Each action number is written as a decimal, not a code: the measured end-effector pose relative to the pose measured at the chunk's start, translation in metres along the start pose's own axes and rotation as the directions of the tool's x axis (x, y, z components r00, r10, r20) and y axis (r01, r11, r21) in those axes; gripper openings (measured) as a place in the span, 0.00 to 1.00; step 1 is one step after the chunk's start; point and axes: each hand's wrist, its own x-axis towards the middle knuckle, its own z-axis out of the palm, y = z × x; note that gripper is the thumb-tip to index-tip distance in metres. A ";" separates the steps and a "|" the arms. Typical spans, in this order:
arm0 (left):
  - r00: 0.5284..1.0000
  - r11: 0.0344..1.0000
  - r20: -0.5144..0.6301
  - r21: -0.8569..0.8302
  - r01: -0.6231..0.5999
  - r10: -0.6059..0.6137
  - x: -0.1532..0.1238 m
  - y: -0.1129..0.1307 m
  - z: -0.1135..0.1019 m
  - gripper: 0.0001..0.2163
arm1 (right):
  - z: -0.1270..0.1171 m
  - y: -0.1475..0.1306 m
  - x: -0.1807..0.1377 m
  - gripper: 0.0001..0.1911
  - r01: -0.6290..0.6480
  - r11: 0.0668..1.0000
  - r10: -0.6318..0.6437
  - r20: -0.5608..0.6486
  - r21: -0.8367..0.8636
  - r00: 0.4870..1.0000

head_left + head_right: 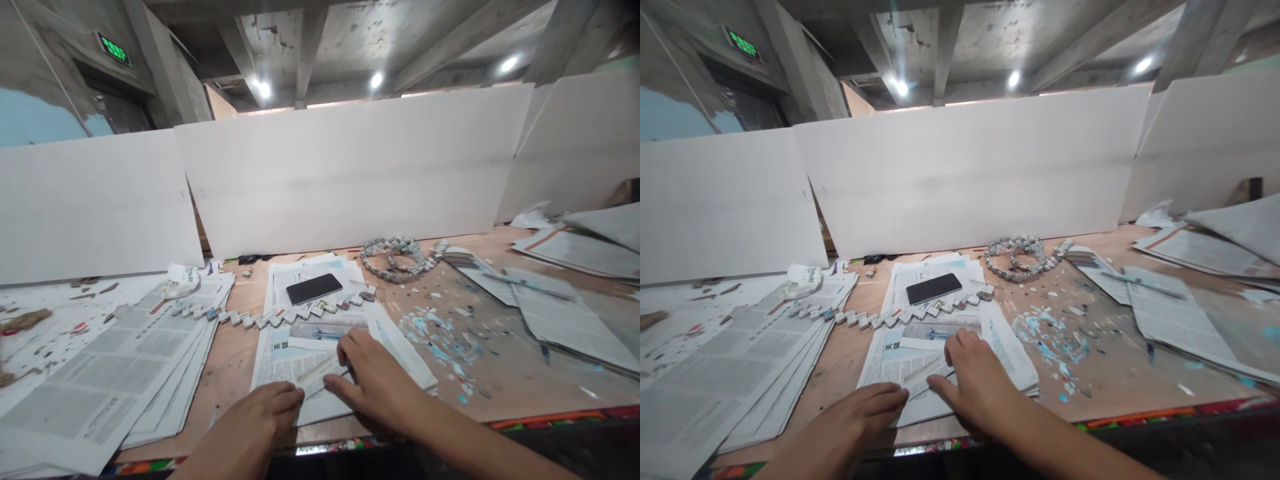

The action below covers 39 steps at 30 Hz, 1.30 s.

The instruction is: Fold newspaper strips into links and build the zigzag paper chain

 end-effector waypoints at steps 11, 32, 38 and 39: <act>0.998 0.990 -0.064 -0.140 -0.006 -0.003 -0.001 -0.008 0.002 0.24 | -0.035 0.079 0.012 0.10 -0.198 0.978 0.204 0.101 -0.064 0.974; 0.994 0.983 -0.011 0.150 0.107 -0.107 0.025 0.013 0.009 0.37 | -0.020 0.055 0.008 0.06 -0.163 0.986 0.161 0.093 0.017 0.983; 0.972 0.993 -0.223 0.070 0.091 -0.073 -0.012 -0.020 0.041 0.37 | -0.026 0.072 0.006 0.07 -0.194 0.981 0.191 0.109 0.017 0.975; 0.961 0.994 -0.273 0.077 0.078 -0.054 -0.019 -0.025 0.043 0.37 | -0.026 0.072 0.006 0.07 -0.194 0.981 0.191 0.110 0.017 0.975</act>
